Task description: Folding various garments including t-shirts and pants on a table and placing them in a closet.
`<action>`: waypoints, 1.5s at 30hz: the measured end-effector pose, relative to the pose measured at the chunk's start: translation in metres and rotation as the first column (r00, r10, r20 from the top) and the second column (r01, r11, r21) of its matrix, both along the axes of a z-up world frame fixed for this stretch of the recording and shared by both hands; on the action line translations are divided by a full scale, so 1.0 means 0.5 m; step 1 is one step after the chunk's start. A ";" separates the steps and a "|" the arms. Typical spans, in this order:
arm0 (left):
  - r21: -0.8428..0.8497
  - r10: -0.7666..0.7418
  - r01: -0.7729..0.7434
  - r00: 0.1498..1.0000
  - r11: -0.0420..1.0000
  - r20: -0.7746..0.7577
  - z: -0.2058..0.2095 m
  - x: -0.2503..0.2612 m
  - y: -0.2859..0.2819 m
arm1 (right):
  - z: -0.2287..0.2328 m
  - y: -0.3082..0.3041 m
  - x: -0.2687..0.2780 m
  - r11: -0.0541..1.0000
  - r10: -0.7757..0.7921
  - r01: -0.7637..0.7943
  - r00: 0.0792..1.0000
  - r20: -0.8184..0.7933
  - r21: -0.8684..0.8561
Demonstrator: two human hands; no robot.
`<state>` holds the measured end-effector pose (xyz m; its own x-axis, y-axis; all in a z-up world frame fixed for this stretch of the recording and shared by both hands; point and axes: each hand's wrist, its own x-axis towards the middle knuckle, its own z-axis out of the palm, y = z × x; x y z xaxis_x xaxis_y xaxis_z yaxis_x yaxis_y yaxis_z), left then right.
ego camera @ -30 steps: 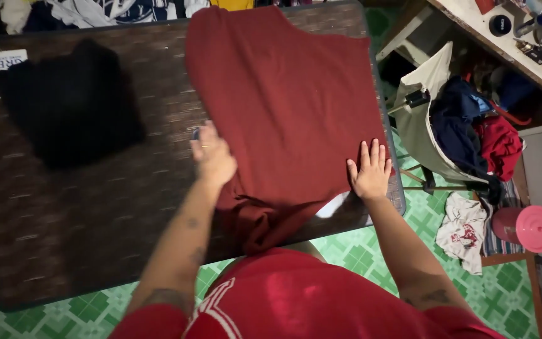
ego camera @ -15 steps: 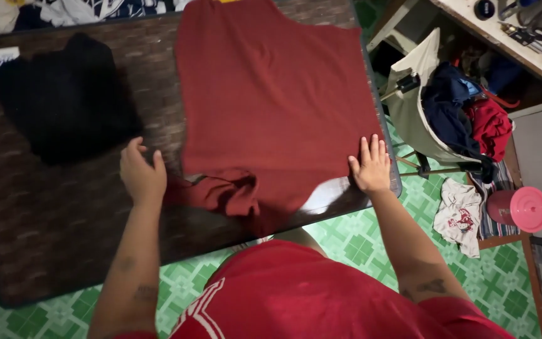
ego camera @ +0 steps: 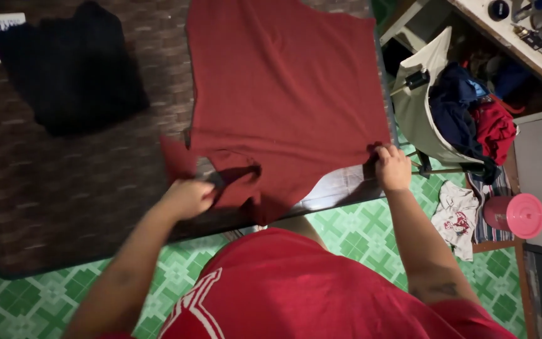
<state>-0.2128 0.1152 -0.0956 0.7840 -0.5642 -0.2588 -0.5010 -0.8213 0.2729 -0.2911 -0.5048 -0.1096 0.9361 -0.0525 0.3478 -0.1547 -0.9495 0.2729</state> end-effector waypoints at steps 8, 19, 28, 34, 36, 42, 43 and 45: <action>-0.097 0.065 -0.221 0.625 0.970 -0.778 0.452 0.144 0.043 | 0.206 0.027 0.055 0.783 0.232 -0.055 0.950 -0.209 0.620; -0.789 0.242 -0.381 0.923 0.482 -0.298 0.504 0.604 -0.172 | 0.233 -0.130 0.365 -0.127 0.057 0.229 0.973 -0.223 0.965; 0.058 0.580 -0.597 0.745 0.800 -0.329 0.066 0.384 -0.118 | 0.128 -0.075 0.310 -0.215 -0.067 0.377 0.914 -0.399 0.901; -0.617 0.759 -0.656 0.636 0.435 -0.139 0.142 0.309 -0.119 | 0.201 -0.010 0.340 -0.023 -0.051 -0.188 0.981 0.186 0.982; -0.691 0.722 -0.674 0.611 0.261 -0.324 0.193 0.303 -0.112 | 0.243 0.000 0.371 0.096 -0.026 -0.340 0.939 0.344 0.935; -0.494 0.695 -0.683 0.691 0.538 -0.198 0.118 0.218 0.004 | 0.196 0.008 0.299 0.593 -0.087 -0.133 0.970 0.227 0.794; -0.396 0.632 -0.595 0.774 0.700 -0.045 0.091 0.186 0.029 | 0.154 0.005 0.260 0.582 -0.176 0.040 0.981 0.078 0.812; -0.260 0.532 -0.496 0.841 0.829 0.092 0.048 0.120 0.071 | 0.082 -0.003 0.185 0.552 -0.259 0.216 0.962 -0.080 0.805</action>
<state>-0.1526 0.1506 -0.0715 0.9950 -0.0948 -0.0301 -0.0728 -0.9002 0.4294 -0.1985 -0.5061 -0.0686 0.8323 -0.5474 0.0874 -0.3987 -0.7007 -0.5917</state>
